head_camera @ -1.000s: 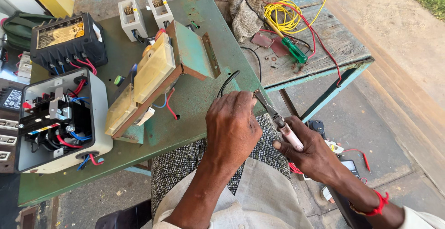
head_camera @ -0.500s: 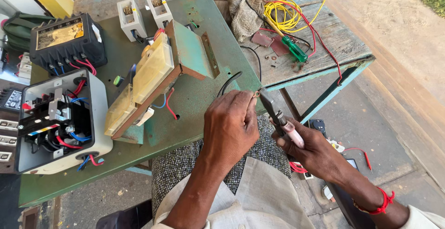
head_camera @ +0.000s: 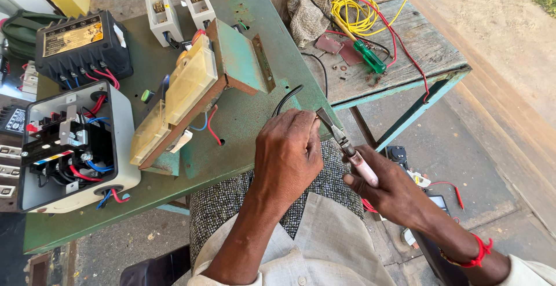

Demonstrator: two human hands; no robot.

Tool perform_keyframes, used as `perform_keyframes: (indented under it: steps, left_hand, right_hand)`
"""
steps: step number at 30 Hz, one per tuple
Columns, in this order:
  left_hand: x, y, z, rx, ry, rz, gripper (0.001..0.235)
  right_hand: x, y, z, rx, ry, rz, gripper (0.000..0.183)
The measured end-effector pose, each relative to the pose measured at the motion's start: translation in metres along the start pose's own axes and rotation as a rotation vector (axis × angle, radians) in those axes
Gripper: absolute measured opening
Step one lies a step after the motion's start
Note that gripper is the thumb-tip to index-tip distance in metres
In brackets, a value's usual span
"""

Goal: The person strips the insulation from a wire using a pair of pliers and then connects it to a metal component.

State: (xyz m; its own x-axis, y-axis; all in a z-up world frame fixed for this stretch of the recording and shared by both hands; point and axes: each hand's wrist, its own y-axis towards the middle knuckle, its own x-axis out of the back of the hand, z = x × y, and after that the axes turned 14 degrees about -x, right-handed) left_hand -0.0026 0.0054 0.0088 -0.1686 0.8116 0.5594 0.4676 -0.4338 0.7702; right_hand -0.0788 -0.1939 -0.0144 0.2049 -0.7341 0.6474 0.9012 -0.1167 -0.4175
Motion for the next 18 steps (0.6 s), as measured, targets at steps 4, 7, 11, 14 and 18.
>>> perform_keyframes:
  steps: [4, 7, 11, 14, 18]
  left_hand:
    - [0.002, 0.001, -0.001, -0.035, -0.006, -0.031, 0.008]
    - [0.003, 0.001, -0.002, -0.037, -0.05, -0.057, 0.009]
    - [0.005, 0.004, -0.001, 0.019, -0.056, 0.004, 0.004]
    - [0.011, 0.004, 0.003, 0.069, -0.092, -0.011, 0.007]
    - [0.016, 0.003, 0.005, 0.066, -0.123, -0.044, 0.009]
  right_hand:
    - [-0.007, 0.002, -0.008, 0.107, 0.096, 0.025, 0.038]
    - [-0.005, -0.001, -0.01, 0.07, 0.089, 0.054, 0.039]
    - [0.007, 0.005, -0.012, -0.067, 0.09, 0.154, 0.042]
    - [0.015, 0.011, -0.018, -0.008, 0.222, 0.219, 0.034]
    - [0.022, 0.012, -0.016, 0.039, 0.262, 0.18, 0.048]
